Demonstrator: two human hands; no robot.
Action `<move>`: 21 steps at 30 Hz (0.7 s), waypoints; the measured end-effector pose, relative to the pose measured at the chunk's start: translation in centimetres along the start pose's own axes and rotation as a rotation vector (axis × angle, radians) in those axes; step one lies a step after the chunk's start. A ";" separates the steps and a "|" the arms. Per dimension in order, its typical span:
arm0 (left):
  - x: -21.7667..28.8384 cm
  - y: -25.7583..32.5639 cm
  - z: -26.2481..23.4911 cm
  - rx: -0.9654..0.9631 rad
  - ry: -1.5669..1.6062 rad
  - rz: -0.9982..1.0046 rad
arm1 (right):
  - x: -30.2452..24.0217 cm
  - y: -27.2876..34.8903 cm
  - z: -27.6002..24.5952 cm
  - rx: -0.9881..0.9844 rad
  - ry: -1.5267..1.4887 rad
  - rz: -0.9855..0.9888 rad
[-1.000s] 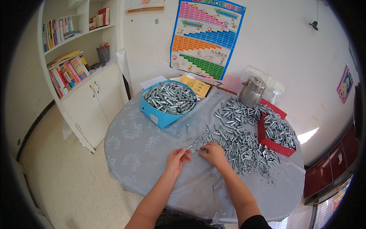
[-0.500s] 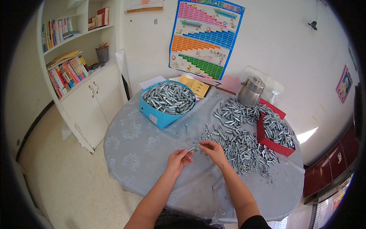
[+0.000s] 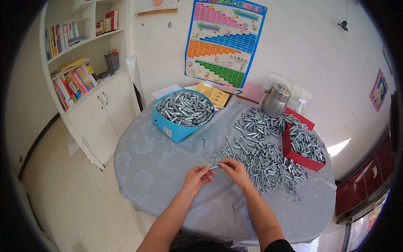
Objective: The person sits at a table covered with a grey cloth and repeatedly picks up metal bolts and washers. They thread the washers onto the bolts by hand and place the assembled fasteners into a blue plastic bin.
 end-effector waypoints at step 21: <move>0.3 0.3 0.8 -0.012 -0.184 0.068 | 2.1 1.4 -0.4 0.012 0.269 0.209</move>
Point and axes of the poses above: each hand's wrist, its own y-axis away from the middle knuckle, its own z-axis out of the palm, x = y × z, the point moved 4 cm from there along -y, towards the middle knuckle, and after that the axes turned 4 degrees about -y, right-handed, at the moved point
